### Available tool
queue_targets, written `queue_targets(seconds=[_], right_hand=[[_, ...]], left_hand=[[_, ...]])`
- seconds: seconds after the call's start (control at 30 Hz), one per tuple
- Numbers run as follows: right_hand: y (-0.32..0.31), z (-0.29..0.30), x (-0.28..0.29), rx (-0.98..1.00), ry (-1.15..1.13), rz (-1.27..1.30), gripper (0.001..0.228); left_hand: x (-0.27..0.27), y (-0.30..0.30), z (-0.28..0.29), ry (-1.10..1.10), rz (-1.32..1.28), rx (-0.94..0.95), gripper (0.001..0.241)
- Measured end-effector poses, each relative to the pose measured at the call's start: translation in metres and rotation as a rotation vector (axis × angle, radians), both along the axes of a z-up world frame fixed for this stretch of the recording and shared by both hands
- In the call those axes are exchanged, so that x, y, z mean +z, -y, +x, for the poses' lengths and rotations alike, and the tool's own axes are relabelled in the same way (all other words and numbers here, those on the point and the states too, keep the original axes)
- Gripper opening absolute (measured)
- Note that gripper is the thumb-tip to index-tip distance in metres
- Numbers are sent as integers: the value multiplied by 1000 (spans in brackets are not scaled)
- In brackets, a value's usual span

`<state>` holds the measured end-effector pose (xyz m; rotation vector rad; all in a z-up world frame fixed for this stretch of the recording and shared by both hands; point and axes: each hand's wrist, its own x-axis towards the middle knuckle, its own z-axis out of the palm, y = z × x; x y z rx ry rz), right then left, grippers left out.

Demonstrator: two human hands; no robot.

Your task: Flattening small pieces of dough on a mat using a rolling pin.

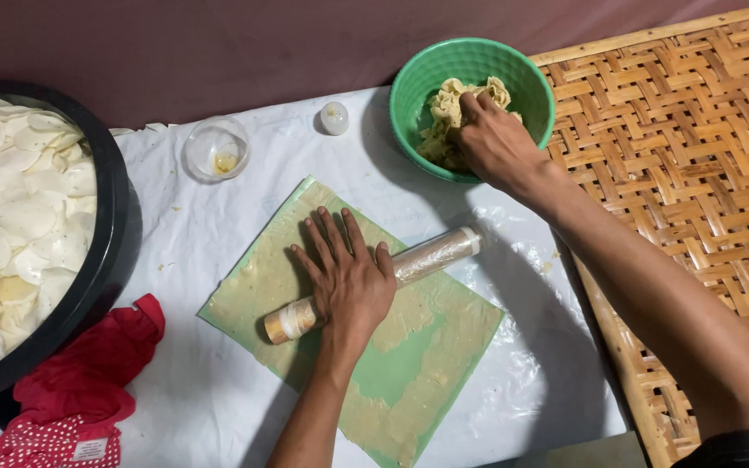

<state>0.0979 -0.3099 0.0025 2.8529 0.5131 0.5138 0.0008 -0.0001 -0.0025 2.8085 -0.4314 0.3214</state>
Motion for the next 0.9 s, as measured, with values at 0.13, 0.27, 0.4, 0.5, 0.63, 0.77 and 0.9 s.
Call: queue_targets(seconds=[0.13, 0.27, 0.4, 0.5, 0.63, 0.77, 0.9], right_hand=[[-28, -18, 57, -101, -99, -159, 23], [-50, -65, 77, -70, -17, 521, 25], [-102, -141, 94, -64, 21, 894, 15], [-133, -186, 73, -150, -160, 1007, 14], [-152, -219, 31, -239, -288, 959, 28], [-163, -230, 0, -258, -193, 816, 18], [-175, -242, -19, -168, -136, 545, 34]], left_hand=[[5, -4, 2, 35, -45, -58, 76], [3, -3, 0, 13, -72, -65, 75], [3, -3, 3, 3, -82, -64, 75], [3, -4, 3, 43, -57, -64, 75], [3, -4, 3, 12, -70, -73, 75], [3, -5, 2, -10, -80, -82, 74], [5, -5, 1, -8, -76, -83, 74]])
